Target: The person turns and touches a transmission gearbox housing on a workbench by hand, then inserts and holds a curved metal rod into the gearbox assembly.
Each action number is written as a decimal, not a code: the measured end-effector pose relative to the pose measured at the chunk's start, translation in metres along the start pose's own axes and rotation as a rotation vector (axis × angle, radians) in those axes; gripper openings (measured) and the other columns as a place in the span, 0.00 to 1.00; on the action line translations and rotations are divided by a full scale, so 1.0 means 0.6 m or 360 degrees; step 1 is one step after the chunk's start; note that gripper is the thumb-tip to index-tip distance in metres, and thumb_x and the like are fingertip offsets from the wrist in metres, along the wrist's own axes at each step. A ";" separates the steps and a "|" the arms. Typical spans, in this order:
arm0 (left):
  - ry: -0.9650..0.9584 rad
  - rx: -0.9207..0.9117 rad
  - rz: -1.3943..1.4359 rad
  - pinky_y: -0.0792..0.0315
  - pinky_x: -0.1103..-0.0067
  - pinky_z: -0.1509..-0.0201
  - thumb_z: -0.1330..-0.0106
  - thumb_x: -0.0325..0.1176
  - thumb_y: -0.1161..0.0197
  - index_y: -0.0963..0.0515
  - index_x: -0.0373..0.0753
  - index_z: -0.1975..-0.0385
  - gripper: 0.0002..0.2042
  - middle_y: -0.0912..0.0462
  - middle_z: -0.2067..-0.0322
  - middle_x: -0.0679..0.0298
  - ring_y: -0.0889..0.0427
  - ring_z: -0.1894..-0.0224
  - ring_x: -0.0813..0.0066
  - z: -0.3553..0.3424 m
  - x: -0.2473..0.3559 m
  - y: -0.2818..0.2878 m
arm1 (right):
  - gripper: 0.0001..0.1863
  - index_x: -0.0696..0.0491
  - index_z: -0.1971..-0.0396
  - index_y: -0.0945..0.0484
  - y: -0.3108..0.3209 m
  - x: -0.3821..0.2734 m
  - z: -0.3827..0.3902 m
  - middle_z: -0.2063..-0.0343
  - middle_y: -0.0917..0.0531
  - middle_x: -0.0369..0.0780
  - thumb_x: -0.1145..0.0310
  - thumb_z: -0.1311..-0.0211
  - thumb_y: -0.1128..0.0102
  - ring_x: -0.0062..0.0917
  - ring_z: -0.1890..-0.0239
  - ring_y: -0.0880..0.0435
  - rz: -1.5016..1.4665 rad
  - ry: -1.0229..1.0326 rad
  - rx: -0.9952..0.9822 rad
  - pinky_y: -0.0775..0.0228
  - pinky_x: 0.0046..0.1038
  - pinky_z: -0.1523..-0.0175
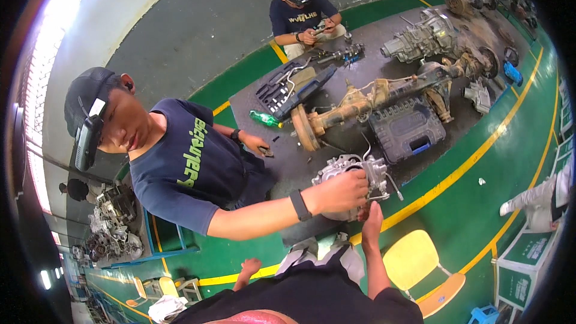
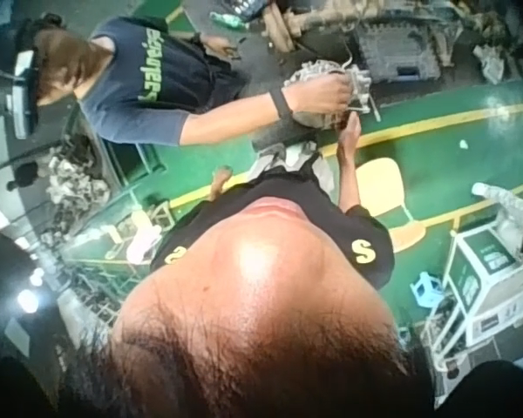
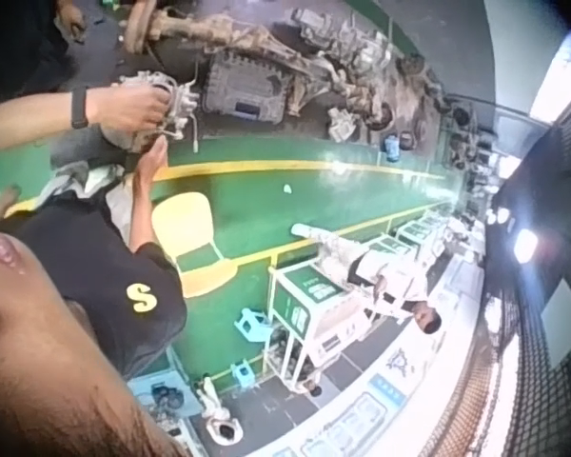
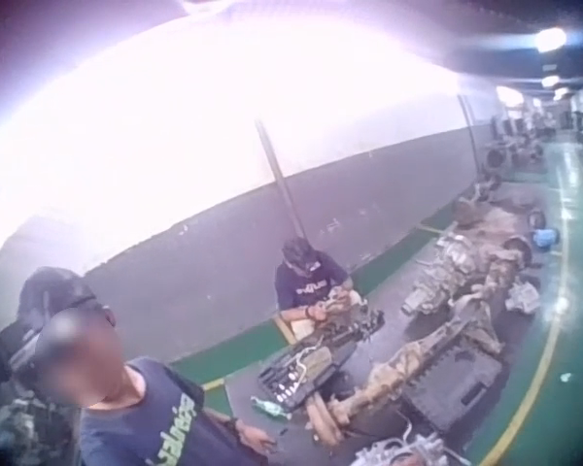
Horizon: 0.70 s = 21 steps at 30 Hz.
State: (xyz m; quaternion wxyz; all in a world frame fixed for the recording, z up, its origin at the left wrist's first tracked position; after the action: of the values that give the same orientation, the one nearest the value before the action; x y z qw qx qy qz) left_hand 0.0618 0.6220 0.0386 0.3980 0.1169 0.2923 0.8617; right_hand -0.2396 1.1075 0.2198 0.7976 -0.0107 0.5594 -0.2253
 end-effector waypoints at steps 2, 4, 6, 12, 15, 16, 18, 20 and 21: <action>0.0056 0.0053 0.0097 0.46 0.53 0.34 0.38 0.49 0.51 0.23 0.54 0.46 0.21 0.31 0.40 0.51 0.40 0.37 0.45 -0.002 -0.006 0.005 | 0.18 0.51 0.72 0.32 -0.001 -0.017 0.001 0.82 0.31 0.32 0.56 0.26 0.62 0.16 0.79 0.32 -0.0154 0.0215 0.0016 0.40 0.21 0.72; 0.0095 0.0113 0.0167 0.45 0.52 0.34 0.38 0.49 0.49 0.22 0.55 0.47 0.21 0.33 0.39 0.52 0.40 0.37 0.43 -0.005 -0.009 0.011 | 0.17 0.52 0.72 0.32 -0.009 -0.014 -0.001 0.82 0.31 0.32 0.58 0.26 0.60 0.16 0.79 0.33 0.0094 0.0134 -0.0025 0.41 0.20 0.71; 0.0082 0.0061 0.0206 0.44 0.51 0.35 0.39 0.49 0.47 0.22 0.56 0.48 0.20 0.35 0.38 0.52 0.42 0.37 0.41 -0.007 -0.007 0.008 | 0.16 0.53 0.73 0.31 -0.009 0.009 -0.001 0.82 0.31 0.32 0.60 0.27 0.59 0.16 0.79 0.34 0.0096 -0.0188 -0.0003 0.42 0.20 0.72; 0.0087 0.0067 0.0203 0.44 0.51 0.35 0.39 0.49 0.48 0.21 0.55 0.49 0.20 0.35 0.39 0.51 0.41 0.36 0.43 0.001 0.000 0.012 | 0.12 0.52 0.73 0.31 -0.019 0.004 0.005 0.80 0.30 0.33 0.64 0.30 0.56 0.16 0.79 0.33 0.0078 -0.0159 -0.0080 0.39 0.21 0.71; -0.0019 0.0079 0.0110 0.45 0.51 0.35 0.39 0.49 0.48 0.21 0.55 0.49 0.20 0.35 0.38 0.49 0.42 0.36 0.44 0.002 0.008 0.011 | 0.12 0.53 0.73 0.31 -0.013 -0.017 0.000 0.80 0.30 0.33 0.63 0.30 0.55 0.16 0.79 0.33 0.0148 0.0156 -0.0032 0.39 0.21 0.71; 0.0012 -0.0005 0.0104 0.45 0.51 0.35 0.39 0.49 0.48 0.21 0.55 0.49 0.20 0.35 0.38 0.49 0.42 0.36 0.44 0.001 0.006 0.004 | 0.12 0.53 0.73 0.31 -0.007 -0.019 -0.001 0.81 0.30 0.33 0.63 0.30 0.55 0.16 0.79 0.33 -0.0006 0.0197 0.0001 0.39 0.21 0.71; 0.0041 0.0050 0.0097 0.46 0.50 0.34 0.40 0.49 0.47 0.21 0.56 0.49 0.20 0.32 0.40 0.48 0.41 0.36 0.44 -0.001 0.002 0.008 | 0.13 0.53 0.73 0.31 0.002 -0.019 -0.009 0.81 0.30 0.33 0.63 0.29 0.56 0.16 0.80 0.34 0.0033 0.0175 0.0049 0.40 0.20 0.73; 0.0026 0.0062 0.0122 0.46 0.51 0.33 0.41 0.50 0.47 0.21 0.56 0.49 0.20 0.32 0.40 0.49 0.40 0.36 0.44 -0.001 0.003 0.011 | 0.13 0.54 0.73 0.31 0.013 0.002 -0.015 0.81 0.29 0.33 0.64 0.29 0.56 0.16 0.80 0.33 0.0074 -0.0172 0.0113 0.40 0.21 0.73; 0.0036 0.0056 0.0139 0.46 0.52 0.33 0.41 0.50 0.46 0.21 0.56 0.49 0.20 0.31 0.40 0.49 0.39 0.37 0.44 0.000 0.002 0.014 | 0.10 0.55 0.70 0.30 0.019 -0.014 -0.014 0.80 0.28 0.33 0.65 0.30 0.54 0.15 0.79 0.31 0.0315 -0.0014 0.0140 0.38 0.21 0.72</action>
State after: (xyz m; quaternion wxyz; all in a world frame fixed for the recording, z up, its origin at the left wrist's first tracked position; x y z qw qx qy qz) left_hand 0.0558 0.6188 0.0436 0.3546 0.1269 0.3064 0.8742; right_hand -0.2456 1.1231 0.2209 0.8182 0.0786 0.5438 -0.1696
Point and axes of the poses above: each hand's wrist, its own z-axis away from the middle knuckle, its own y-axis out of the back of the hand, x = y × z, the point moved 7 cm from there along -z, towards the middle knuckle
